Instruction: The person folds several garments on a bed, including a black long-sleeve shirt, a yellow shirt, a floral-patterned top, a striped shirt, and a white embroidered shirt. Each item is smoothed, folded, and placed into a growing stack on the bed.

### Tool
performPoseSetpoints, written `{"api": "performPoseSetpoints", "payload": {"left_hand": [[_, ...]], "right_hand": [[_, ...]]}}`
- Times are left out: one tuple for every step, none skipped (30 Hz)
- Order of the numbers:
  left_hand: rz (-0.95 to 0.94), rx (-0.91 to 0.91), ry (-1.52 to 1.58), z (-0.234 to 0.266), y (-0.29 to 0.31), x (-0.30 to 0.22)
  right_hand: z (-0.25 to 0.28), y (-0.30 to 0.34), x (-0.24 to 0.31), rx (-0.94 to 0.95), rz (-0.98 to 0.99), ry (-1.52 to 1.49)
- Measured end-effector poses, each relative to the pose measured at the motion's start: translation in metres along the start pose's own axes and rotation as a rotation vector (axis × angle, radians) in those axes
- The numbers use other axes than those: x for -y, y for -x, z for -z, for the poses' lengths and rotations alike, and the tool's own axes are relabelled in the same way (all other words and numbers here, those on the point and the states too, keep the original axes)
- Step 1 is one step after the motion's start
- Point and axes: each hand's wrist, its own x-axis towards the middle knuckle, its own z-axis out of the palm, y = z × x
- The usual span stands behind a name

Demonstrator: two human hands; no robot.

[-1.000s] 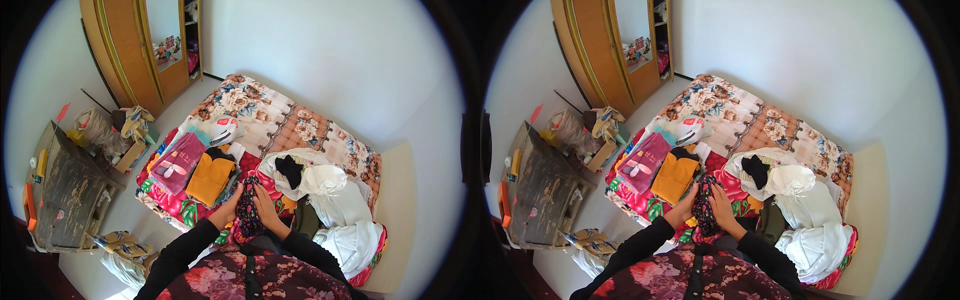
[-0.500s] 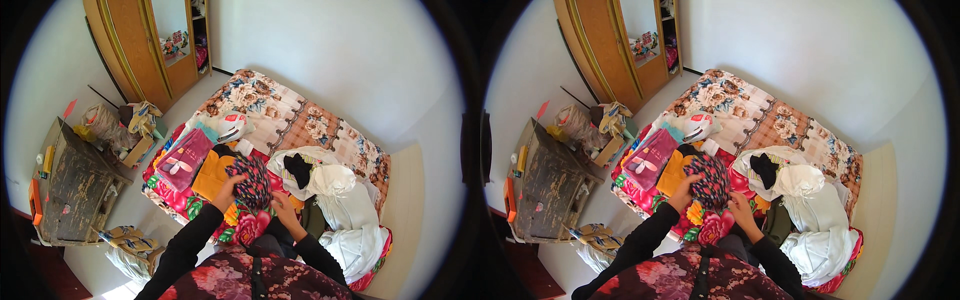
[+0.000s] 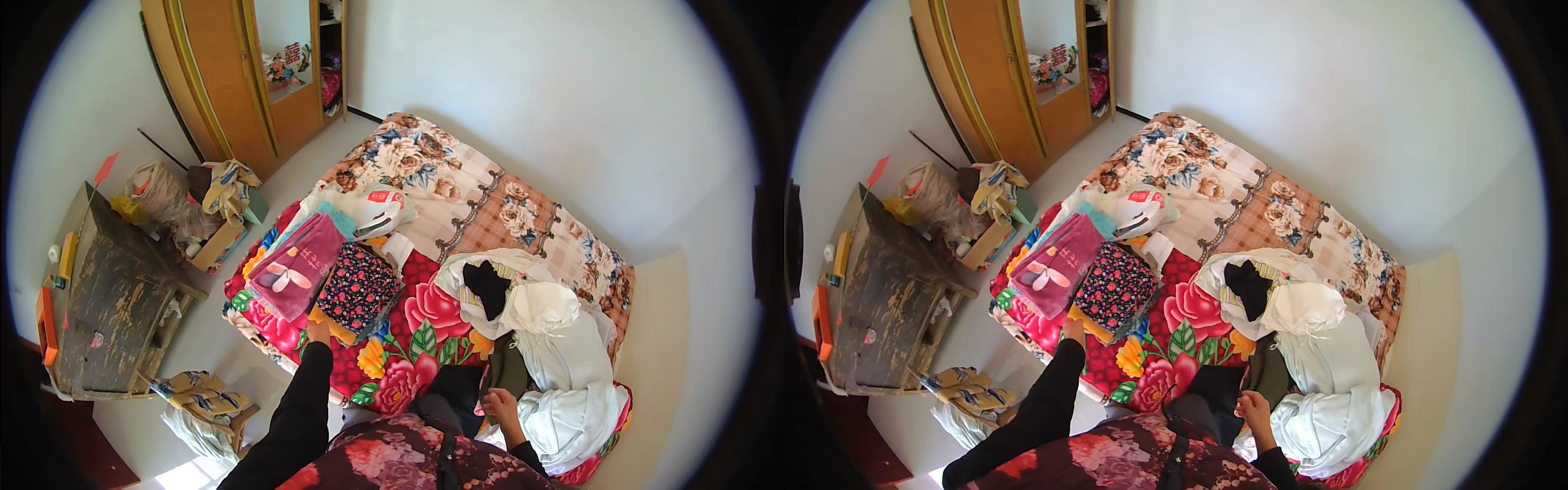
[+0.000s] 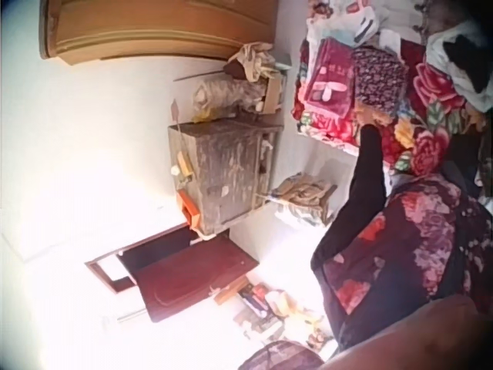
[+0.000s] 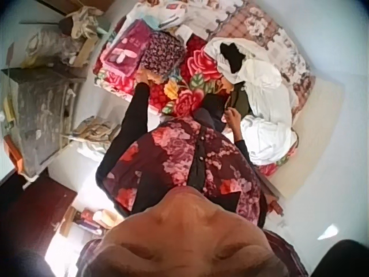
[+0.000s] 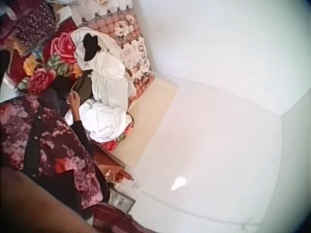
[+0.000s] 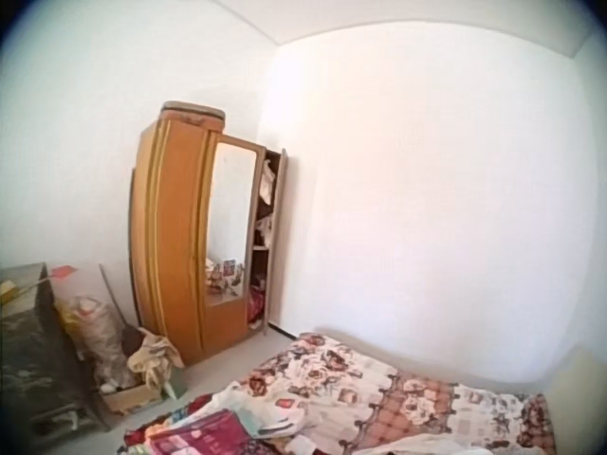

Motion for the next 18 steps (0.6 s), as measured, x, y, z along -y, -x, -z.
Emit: {"api": "performPoseSetpoints", "payload": {"left_hand": [[-0.223, -0.151, -0.159, -0.005, 0.007, -0.002], [-0.414, -0.166, -0.176, -0.012, 0.01, -0.008], [-0.61, -0.154, -0.203, -0.022, 0.034, -0.032], [-0.805, -0.159, -0.222, -0.023, 0.053, -0.053], [-0.9, -0.057, -0.354, -0.024, 0.066, -0.07], [-0.997, 0.051, -0.485, -0.026, 0.077, -0.085], [-1.067, 0.177, -0.544, -0.028, 0.094, -0.099], [-1.121, 0.209, -0.645, -0.035, 0.097, -0.101], [-1.17, 0.24, -0.745, -0.037, 0.095, -0.098], [-1.23, 0.273, -0.844, -0.041, 0.094, -0.099], [-1.23, 0.33, -0.909, -0.045, 0.093, -0.098], [-1.208, 0.344, -0.926, -0.053, 0.089, -0.092], [-1.144, 0.364, -0.962, -0.058, 0.079, -0.08], [-1.08, 0.383, -1.002, -0.062, 0.07, -0.071], [-1.019, 0.425, -1.07, -0.064, 0.061, -0.067], [-0.958, 0.467, -1.141, -0.068, 0.054, -0.067], [-0.895, 0.491, -1.191, -0.068, 0.044, -0.066], [-0.832, 0.516, -1.182, -0.069, 0.043, -0.072]], "right_hand": [[0.005, 0.0, -0.006, -0.017, -0.018, -0.004], [0.009, -0.002, -0.011, -0.031, -0.034, -0.008], [0.018, 0.001, -0.02, -0.076, -0.055, 0.007], [0.019, 0.003, -0.022, -0.078, -0.071, 0.007], [0.015, 0.003, -0.02, -0.073, -0.079, 0.005], [0.012, 0.004, -0.022, -0.075, -0.086, 0.001], [0.012, 0.002, -0.029, -0.075, -0.07, 0.017], [0.011, -0.002, -0.037, -0.05, -0.07, 0.026], [0.004, -0.002, -0.028, -0.035, -0.048, 0.058], [-0.001, -0.001, -0.021, -0.028, -0.026, 0.086], [-0.001, 0.002, -0.023, -0.033, -0.034, 0.092], [0.003, 0.005, -0.025, -0.04, -0.038, 0.1], [0.006, 0.007, -0.031, -0.039, -0.03, 0.1], [0.012, 0.009, -0.037, -0.04, -0.048, 0.099], [0.019, 0.013, -0.045, -0.047, -0.065, 0.101], [0.025, 0.016, -0.052, -0.054, -0.084, 0.1], [0.029, 0.016, -0.056, -0.062, -0.095, 0.092], [0.033, 0.018, -0.061, -0.076, -0.114, 0.083]]}}
